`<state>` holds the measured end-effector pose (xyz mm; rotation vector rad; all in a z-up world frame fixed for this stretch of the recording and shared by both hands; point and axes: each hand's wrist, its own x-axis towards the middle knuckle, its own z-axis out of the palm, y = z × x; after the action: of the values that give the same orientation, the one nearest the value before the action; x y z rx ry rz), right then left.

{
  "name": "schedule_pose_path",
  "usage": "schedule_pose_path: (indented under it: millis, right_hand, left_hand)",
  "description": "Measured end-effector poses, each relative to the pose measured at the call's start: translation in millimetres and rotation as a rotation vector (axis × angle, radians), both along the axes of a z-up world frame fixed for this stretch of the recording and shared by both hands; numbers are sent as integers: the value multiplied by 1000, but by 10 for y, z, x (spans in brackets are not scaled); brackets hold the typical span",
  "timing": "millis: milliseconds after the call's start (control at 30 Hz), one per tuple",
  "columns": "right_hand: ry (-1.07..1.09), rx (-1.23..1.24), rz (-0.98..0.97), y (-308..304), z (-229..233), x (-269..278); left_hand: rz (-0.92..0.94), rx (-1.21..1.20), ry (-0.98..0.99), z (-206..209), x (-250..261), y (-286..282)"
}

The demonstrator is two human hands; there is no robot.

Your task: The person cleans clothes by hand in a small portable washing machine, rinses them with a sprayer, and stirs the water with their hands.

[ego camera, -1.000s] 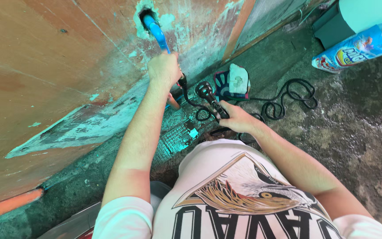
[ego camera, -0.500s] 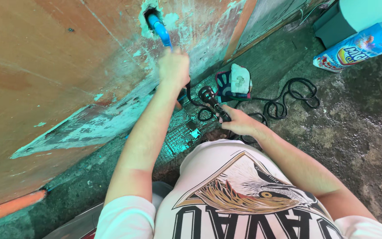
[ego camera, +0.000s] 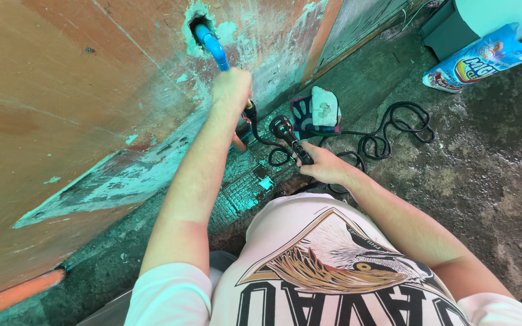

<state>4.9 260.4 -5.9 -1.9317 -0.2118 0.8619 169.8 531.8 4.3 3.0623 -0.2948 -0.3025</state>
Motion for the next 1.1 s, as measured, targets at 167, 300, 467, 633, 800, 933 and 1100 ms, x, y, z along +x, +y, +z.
schedule_pose_path:
  millis: [167,300,467,633,800,933,1100]
  right_hand:
    - [-40,21,-13,39,38,37]
    - [143,-77,-51,12,68,41]
    - [-74,-3,-52,-31,34,43]
    - [-25,-22,-142,-194,79,-54]
    - [-123,35,-304,-609,7,-200]
    - [-54,116,-552,-1168,1,-354]
    - [-141,171,-850,-1989,109,-725]
  left_hand:
    - [334,-123,-69,-18,-108,-138]
    - [336,-165,-41,-153,-115,-142]
    - [475,-411,96,-13,-110,-89]
    - [340,-186,209,354,-182,-144]
    - [36,-507,-321,545,-630,-348]
    - [-92,-834,-85,375,-689,-993]
    - [-247,-999,-5,265,-961,-1975]
